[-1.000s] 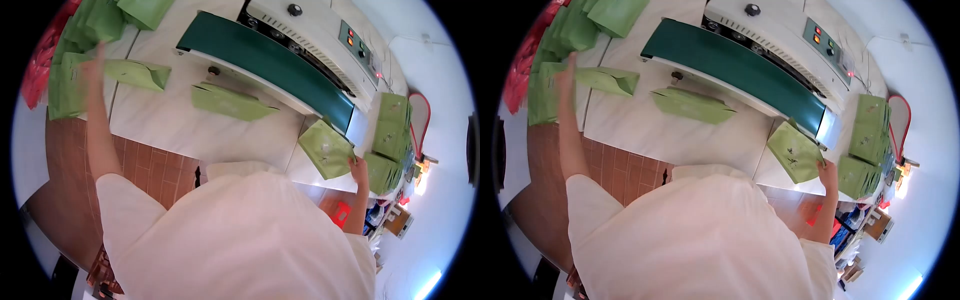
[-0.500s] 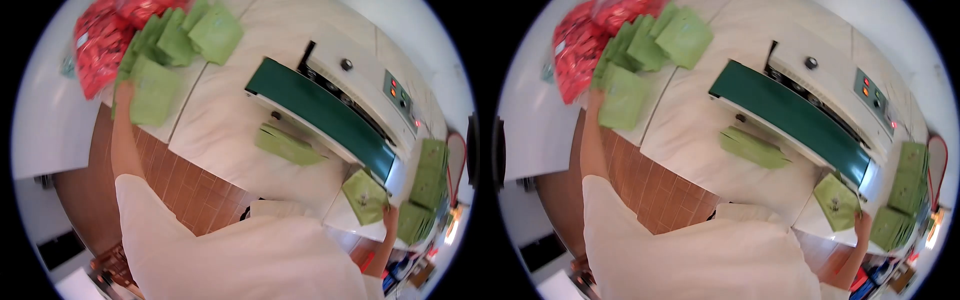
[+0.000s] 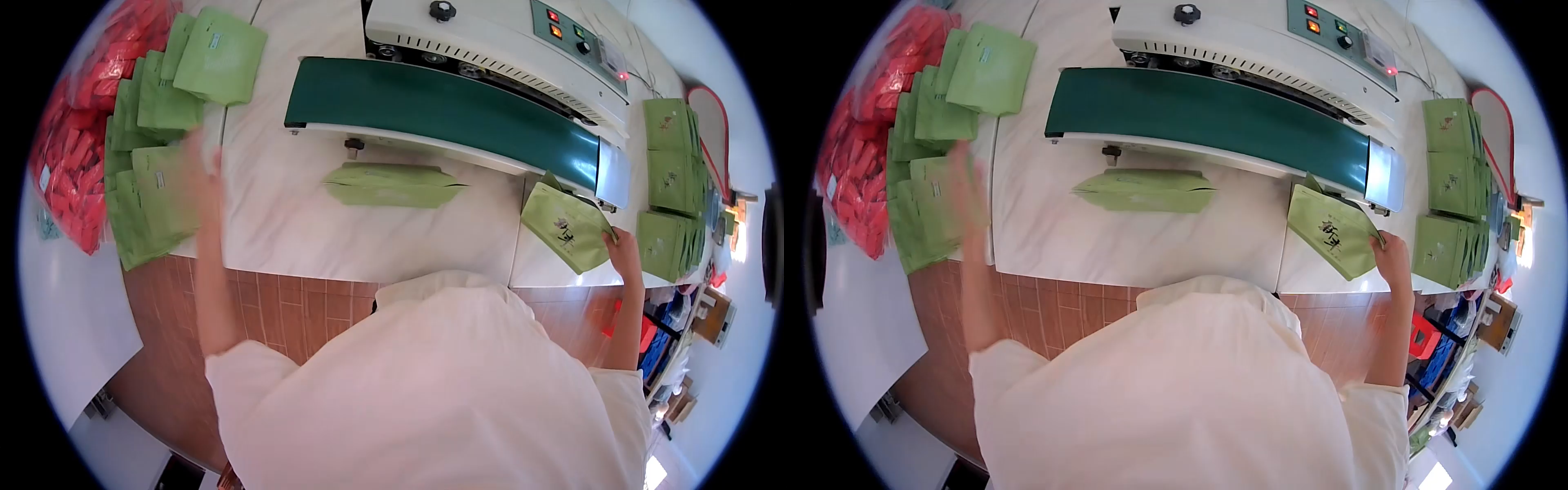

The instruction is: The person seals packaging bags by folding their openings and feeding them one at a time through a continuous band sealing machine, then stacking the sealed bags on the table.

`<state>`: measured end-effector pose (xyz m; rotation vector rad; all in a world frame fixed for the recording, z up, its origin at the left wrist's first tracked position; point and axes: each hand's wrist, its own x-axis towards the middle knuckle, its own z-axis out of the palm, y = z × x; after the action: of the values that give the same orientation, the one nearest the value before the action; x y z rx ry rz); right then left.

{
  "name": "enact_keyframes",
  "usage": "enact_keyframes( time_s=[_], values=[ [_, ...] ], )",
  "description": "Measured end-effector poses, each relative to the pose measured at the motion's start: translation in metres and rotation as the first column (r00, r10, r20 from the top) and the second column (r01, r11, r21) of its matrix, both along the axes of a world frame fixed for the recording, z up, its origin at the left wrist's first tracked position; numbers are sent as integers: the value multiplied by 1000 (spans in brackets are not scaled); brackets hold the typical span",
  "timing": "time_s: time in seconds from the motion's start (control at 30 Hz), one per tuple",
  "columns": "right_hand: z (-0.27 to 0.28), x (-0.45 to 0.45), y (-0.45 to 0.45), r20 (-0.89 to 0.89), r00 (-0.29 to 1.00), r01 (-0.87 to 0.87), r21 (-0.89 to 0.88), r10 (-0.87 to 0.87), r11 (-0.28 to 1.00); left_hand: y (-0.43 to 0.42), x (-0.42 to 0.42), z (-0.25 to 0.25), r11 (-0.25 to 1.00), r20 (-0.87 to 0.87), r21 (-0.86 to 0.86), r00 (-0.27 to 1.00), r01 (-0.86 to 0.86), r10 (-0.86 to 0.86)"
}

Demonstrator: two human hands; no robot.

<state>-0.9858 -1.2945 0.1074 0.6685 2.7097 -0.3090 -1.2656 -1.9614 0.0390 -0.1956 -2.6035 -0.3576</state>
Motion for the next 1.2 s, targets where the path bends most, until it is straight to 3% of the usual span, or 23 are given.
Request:
enact_keyframes(
  time_s=[0.03, 0.07, 0.1, 0.13, 0.17, 0.23, 0.27, 0.37, 0.47, 0.63, 0.73, 0.8, 0.83, 0.9, 0.97, 1.0, 1.07, 1.13, 1.17, 1.2],
  values=[
    [2, -1, -4, 0, 1000, 0, 3, 0, 1000, 15, 8, -8, 974, 33, 190, 990, 125, -134],
    [3, 0, -5, 3, 1000, 27, 6, -27, 1000, 87, 48, 16, 838, 258, 316, 810, 444, -526],
    [3, -2, -5, 1, 999, 45, 7, -45, 999, 118, 58, 27, 768, 247, 283, 731, 574, -637],
    [-7, 19, 9, -37, 999, -12, 31, 13, 999, 128, 59, 31, 753, 219, 292, 725, 589, -653],
    [-25, 18, 25, -110, 988, -102, 46, 106, 994, 165, 79, 21, 709, 342, 318, 621, 630, -705],
    [-30, 4, 27, -39, 996, -77, 52, 79, 996, 165, 75, 0, 728, 379, 93, 652, 679, -656],
    [-33, 24, 33, -157, 978, -129, 52, 135, 990, 151, 76, -3, 783, 379, 51, 713, 620, -590],
    [-28, 21, 30, -106, 992, -74, 6, 74, 997, 114, 66, -2, 763, 523, -23, 658, 646, -542],
    [-33, 26, 36, -131, 991, -30, -25, 27, 999, 50, 43, 18, 757, 292, -80, 741, 648, -604],
    [-24, 19, 26, -91, 996, 7, -56, -12, 998, -60, -10, 60, 759, 281, -474, 894, 446, -350],
    [-24, 22, 27, -126, 992, 6, -101, -18, 995, -96, -16, 48, 849, 219, -344, 914, 401, -343],
    [-27, 30, 29, -130, 992, -3, -82, -8, 997, -109, -17, 42, 898, -90, -427, 993, -104, 73],
    [-29, 34, 31, -126, 992, -10, -90, -1, 996, -94, -10, 51, 894, -87, -435, 993, -109, 79],
    [-27, 41, 32, -99, 995, 0, -49, -5, 999, -47, 5, 51, 972, -163, -173, 978, -157, 129],
    [-23, 43, 24, -101, 994, -53, -34, 49, 998, 16, 30, 39, 1000, -139, 6, 990, -5, 6],
    [-20, 45, 19, -103, 991, -90, -17, 88, 996, 55, 45, 31, 970, -88, 211, 991, 122, -105],
    [-23, 43, 26, -139, 975, -178, 0, 176, 984, 144, 75, 19, 867, 100, 440, 946, 234, -307],
    [-14, 38, 6, -148, 958, -246, 25, 246, 969, 232, 116, -14, 793, 293, 521, 805, 318, -515],
    [-11, 38, 1, -156, 939, -303, 42, 306, 952, 281, 132, 8, 667, 229, 533, 670, 521, -706],
    [-9, 38, -3, -155, 939, -305, 42, 307, 952, 325, 150, 16, 563, 222, 581, 551, 588, -804]
  ],
)
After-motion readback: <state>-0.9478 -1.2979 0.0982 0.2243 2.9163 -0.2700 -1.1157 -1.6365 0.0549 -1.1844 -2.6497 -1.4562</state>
